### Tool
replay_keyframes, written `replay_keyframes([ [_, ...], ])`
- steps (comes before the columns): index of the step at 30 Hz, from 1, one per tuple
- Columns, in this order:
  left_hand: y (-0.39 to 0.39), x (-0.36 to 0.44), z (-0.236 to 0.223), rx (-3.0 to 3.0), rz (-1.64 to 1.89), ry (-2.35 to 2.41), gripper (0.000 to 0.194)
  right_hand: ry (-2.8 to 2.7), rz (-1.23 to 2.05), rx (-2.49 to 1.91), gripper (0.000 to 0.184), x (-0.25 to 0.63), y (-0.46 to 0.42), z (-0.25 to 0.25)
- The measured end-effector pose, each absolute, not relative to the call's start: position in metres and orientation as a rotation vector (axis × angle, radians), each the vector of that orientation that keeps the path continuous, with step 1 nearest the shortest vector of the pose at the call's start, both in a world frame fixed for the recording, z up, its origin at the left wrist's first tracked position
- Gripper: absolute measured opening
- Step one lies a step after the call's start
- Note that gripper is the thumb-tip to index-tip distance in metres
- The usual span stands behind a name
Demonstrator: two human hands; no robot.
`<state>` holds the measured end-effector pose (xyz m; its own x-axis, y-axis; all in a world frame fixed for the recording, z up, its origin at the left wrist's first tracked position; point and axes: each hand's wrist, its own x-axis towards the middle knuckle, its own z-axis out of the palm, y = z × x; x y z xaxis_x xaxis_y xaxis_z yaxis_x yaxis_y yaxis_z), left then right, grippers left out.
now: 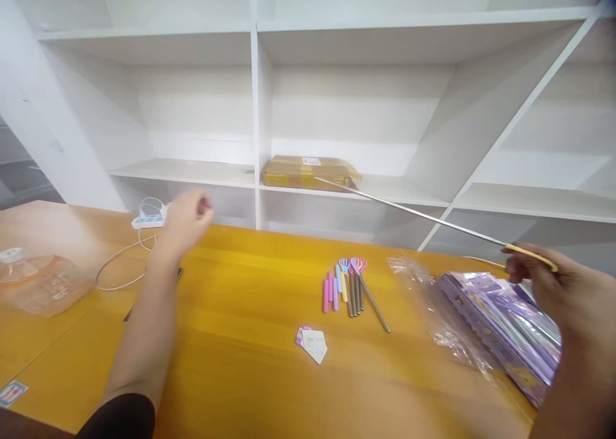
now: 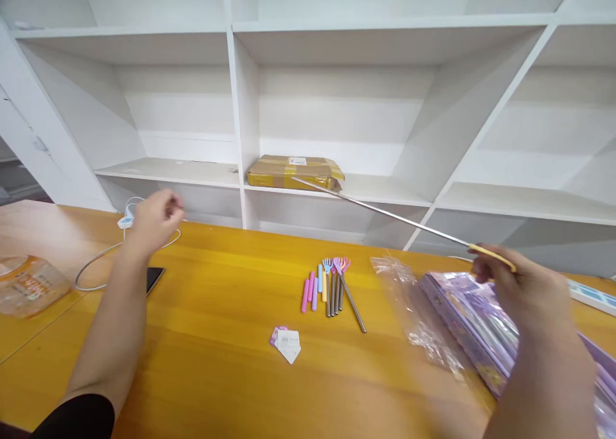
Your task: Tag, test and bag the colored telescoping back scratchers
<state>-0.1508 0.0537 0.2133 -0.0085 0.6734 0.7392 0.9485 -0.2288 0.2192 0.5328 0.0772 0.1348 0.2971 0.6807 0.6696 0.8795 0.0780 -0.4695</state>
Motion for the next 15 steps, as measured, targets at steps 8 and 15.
replay_keyframes([
  [8, 0.061, -0.104, 0.185, -2.382, -1.025, -1.433, 0.042, -1.630, -0.267, -1.478, 0.029, 0.477, 0.062, 0.158],
  [15, 0.066, -0.121, 0.193, -2.454, -1.244, -1.453, 0.035, -1.691, -0.373, -1.493, 0.016, 0.454, 0.041, 0.170],
])
